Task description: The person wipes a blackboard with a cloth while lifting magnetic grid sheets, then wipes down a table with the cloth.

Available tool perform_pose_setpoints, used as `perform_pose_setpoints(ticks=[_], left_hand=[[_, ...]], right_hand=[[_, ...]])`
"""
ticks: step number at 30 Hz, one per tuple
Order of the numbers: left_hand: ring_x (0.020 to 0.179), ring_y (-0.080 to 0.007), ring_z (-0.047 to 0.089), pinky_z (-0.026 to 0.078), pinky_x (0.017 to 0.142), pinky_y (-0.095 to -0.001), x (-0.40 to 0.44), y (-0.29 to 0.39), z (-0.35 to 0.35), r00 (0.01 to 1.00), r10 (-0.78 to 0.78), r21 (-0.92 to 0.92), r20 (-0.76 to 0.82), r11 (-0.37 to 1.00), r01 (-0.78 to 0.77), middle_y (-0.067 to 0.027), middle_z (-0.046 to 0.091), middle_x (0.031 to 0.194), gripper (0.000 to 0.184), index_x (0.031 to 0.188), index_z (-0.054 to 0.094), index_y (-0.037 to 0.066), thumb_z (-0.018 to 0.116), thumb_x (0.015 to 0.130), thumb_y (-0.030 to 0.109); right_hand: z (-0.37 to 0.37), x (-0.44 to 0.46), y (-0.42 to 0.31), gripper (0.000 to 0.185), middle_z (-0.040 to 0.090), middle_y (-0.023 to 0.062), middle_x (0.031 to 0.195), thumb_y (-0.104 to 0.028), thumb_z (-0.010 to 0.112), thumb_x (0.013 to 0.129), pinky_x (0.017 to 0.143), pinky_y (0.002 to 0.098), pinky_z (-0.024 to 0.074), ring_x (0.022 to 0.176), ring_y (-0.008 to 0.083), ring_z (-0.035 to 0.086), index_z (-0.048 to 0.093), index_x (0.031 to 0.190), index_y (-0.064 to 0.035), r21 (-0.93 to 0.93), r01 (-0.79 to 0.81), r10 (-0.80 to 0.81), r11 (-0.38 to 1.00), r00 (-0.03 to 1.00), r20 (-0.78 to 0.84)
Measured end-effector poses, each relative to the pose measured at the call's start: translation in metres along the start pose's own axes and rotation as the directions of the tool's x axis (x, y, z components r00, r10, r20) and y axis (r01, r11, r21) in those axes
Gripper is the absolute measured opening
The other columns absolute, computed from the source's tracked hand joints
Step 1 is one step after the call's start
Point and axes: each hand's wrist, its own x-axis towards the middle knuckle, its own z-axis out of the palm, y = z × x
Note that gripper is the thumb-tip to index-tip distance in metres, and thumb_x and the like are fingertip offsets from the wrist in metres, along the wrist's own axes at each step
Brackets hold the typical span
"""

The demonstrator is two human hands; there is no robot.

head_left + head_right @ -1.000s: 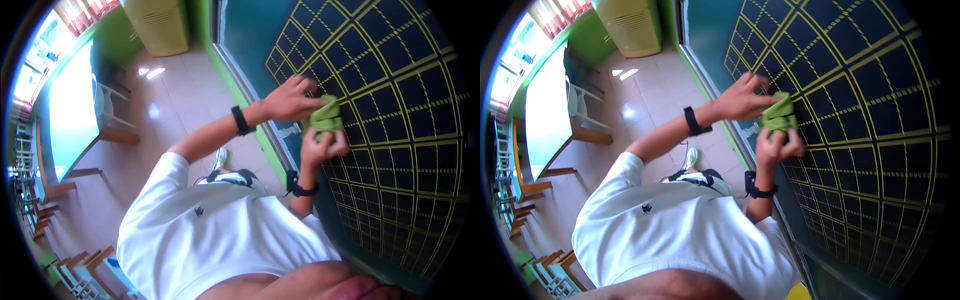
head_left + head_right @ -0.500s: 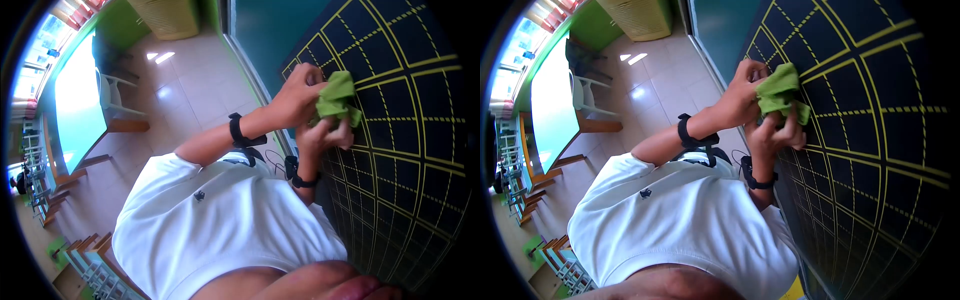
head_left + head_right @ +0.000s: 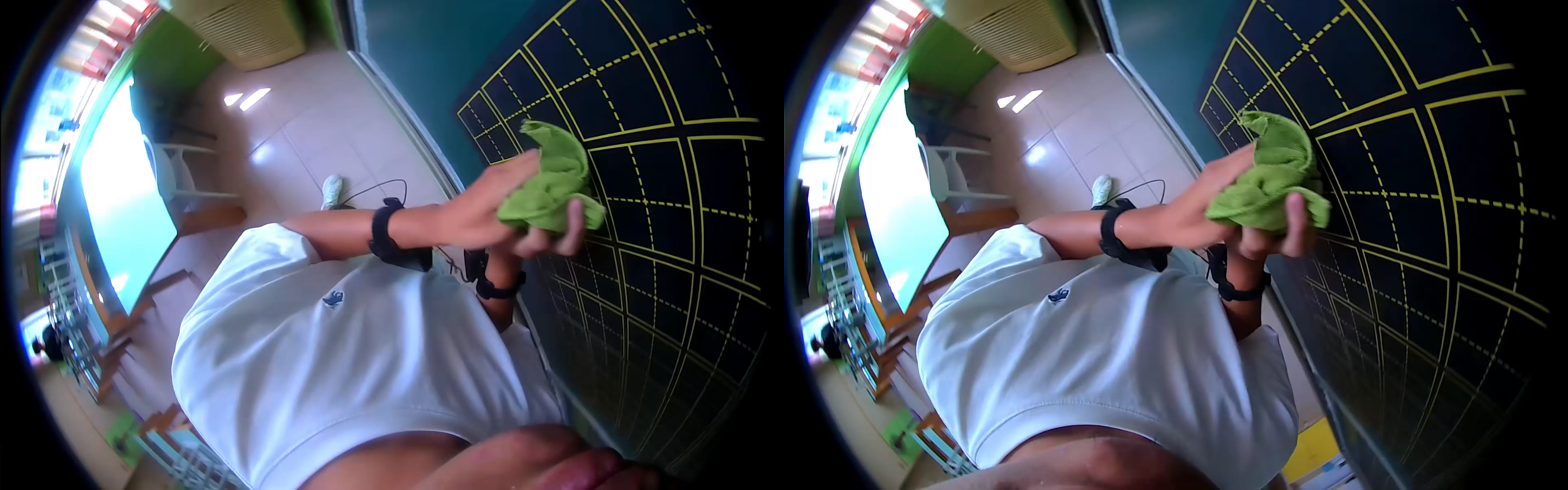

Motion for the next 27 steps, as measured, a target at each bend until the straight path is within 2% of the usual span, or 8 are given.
perform_pose_setpoints(ticks=[3,6,13,15,17,20,23,27], left_hand=[[0.121,-0.0291,0.050,0.038,0.102,-0.0359,0.008,-0.007,-0.009,0.999,0.023,-0.004,0.048,1.000,-0.023,-0.0185,0.050,0.129,0.050,0.134,0.042,-0.002,0.052,0.087,0.012],[0.119,-0.0229,0.048,0.039,0.101,-0.0339,-0.004,-0.016,-0.033,0.973,-0.229,-0.100,0.002,0.968,0.229,-0.0152,0.048,0.126,0.044,0.134,0.037,-0.001,0.046,0.095,0.018],[0.112,-0.0155,0.049,0.046,0.092,-0.0280,-0.016,-0.058,-0.134,0.402,-0.867,-0.318,0.294,0.307,0.897,-0.0092,0.043,0.122,0.039,0.133,0.030,0.006,0.035,0.103,0.031],[0.112,-0.0161,0.052,0.049,0.089,-0.0291,-0.008,-0.064,-0.157,0.437,-0.836,-0.416,0.331,0.286,0.863,-0.0094,0.048,0.123,0.040,0.133,0.033,0.006,0.044,0.102,0.028],[0.111,-0.0166,0.055,0.051,0.087,-0.0310,0.009,-0.061,-0.174,0.776,-0.615,-0.144,0.141,0.762,0.631,-0.0083,0.054,0.118,0.039,0.130,0.039,0.005,0.056,0.097,0.017],[0.099,-0.0215,0.063,0.052,0.082,-0.0328,0.050,-0.042,-0.206,0.934,-0.352,0.039,-0.054,0.934,0.355,-0.0129,0.062,0.108,0.039,0.120,0.048,0.001,0.068,0.088,0.010],[0.084,-0.0319,0.068,0.053,0.074,-0.0356,0.088,-0.027,-0.239,0.962,0.007,0.370,-0.272,0.924,0.098,-0.0191,0.066,0.095,0.040,0.112,0.051,0.000,0.075,0.083,0.015],[0.085,-0.0396,0.063,0.052,0.069,-0.0397,0.095,-0.069,-0.271,0.978,0.149,0.584,-0.144,0.811,-0.037,-0.0182,0.061,0.099,0.045,0.111,0.054,0.004,0.079,0.076,0.014]], right_hand=[[0.027,0.006,0.008,0.036,0.047,0.0135,0.125,-0.022,0.075,0.085,0.088,0.0455,0.0513,0.117,0.0330,0.048,0.048,0.107,-0.0117,0.081,0.056,-0.035,0.995,0.970,-0.242],[0.025,-0.004,-0.011,0.037,0.052,0.0163,0.128,-0.024,0.074,0.086,0.094,0.0455,0.0448,0.113,0.0348,0.050,0.054,0.113,-0.0092,0.049,-0.127,0.111,0.991,0.962,0.251],[0.077,-0.031,-0.057,0.063,0.052,0.0191,0.121,0.003,0.070,0.071,0.092,0.0460,0.0455,0.112,0.0406,0.054,0.049,0.130,-0.0005,0.035,-0.617,0.417,0.786,0.572,0.707],[0.090,-0.006,-0.061,0.063,0.050,0.0207,0.123,0.000,0.071,0.074,0.094,0.0449,0.0451,0.113,0.0398,0.053,0.047,0.132,0.0001,0.051,-0.691,0.403,0.721,0.479,0.779],[0.101,0.028,-0.064,0.060,0.047,0.0227,0.127,-0.004,0.070,0.078,0.095,0.0439,0.0446,0.116,0.0392,0.051,0.046,0.132,0.0013,0.169,-0.629,0.304,0.759,0.571,0.762],[0.113,0.052,-0.072,0.059,0.043,0.0214,0.132,-0.014,0.069,0.083,0.094,0.0425,0.0456,0.120,0.0342,0.047,0.044,0.134,0.0007,0.311,-0.624,0.273,0.717,0.662,0.698],[0.119,0.071,-0.077,0.049,0.049,0.0177,0.127,-0.013,0.069,0.082,0.075,0.0324,0.0524,0.112,0.0266,0.052,0.051,0.127,-0.0021,0.353,-0.626,0.359,0.696,0.728,0.583],[0.116,0.087,-0.076,0.029,0.060,0.0087,0.101,0.000,0.072,0.075,0.069,0.0334,0.0479,0.091,0.0253,0.057,0.066,0.102,-0.0064,-0.129,-0.156,0.202,0.979,0.810,0.551]])
